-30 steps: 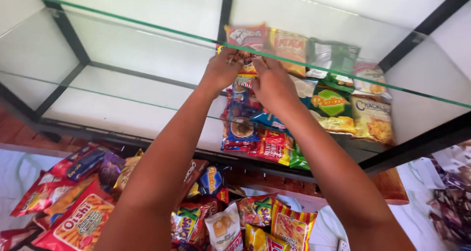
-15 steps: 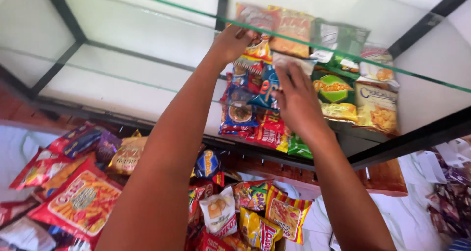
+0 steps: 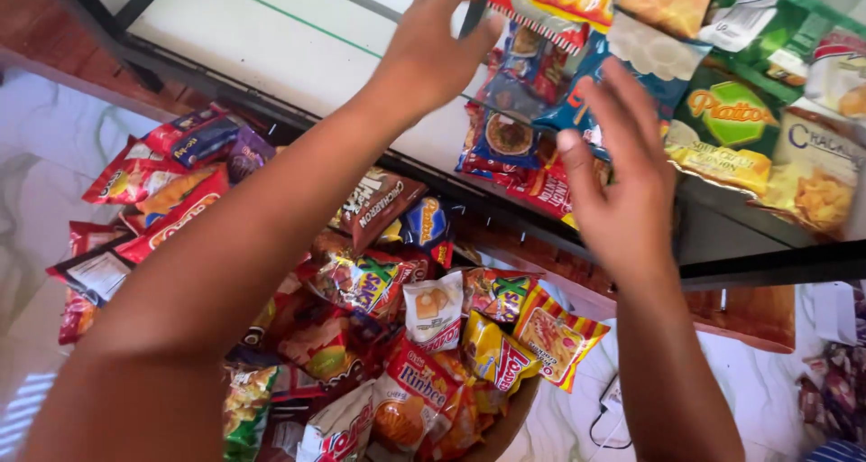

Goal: Organize snack packages from the floor onto the shelves of a glass display case.

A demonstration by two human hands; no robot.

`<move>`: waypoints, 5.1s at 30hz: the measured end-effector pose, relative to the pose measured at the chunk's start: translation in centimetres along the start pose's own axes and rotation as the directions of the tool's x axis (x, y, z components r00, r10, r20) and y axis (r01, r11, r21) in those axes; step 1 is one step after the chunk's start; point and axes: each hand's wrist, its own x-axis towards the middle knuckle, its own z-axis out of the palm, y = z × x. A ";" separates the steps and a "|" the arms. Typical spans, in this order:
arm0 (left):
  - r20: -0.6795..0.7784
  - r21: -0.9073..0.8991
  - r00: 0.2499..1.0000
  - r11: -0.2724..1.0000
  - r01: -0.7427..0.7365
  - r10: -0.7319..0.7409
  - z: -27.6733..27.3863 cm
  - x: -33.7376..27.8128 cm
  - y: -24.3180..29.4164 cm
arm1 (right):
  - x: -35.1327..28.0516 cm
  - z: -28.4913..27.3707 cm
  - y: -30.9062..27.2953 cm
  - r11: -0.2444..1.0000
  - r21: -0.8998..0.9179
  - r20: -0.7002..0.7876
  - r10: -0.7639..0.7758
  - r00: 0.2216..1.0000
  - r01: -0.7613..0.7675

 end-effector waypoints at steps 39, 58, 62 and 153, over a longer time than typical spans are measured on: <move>0.495 0.035 0.785 0.911 0.410 -0.373 -16.7 -29.2 10.0 | -23.9 7.8 -11.7 0.848 0.312 0.712 0.090 0.697 -0.428; 0.495 -0.021 0.822 0.942 0.335 -0.281 -22.2 -25.5 7.4 | -19.7 10.7 -18.5 0.887 0.342 0.746 -0.054 0.664 -0.312; 0.506 -0.063 0.821 0.938 0.342 -0.265 -23.1 -26.7 6.4 | -24.6 13.0 -18.5 0.965 0.151 0.825 -0.005 0.565 -0.213; 0.205 -0.179 0.911 0.929 -0.325 0.358 17.4 -6.2 18.7 | -10.0 -10.1 12.1 0.916 -0.235 -0.461 0.188 0.867 -0.324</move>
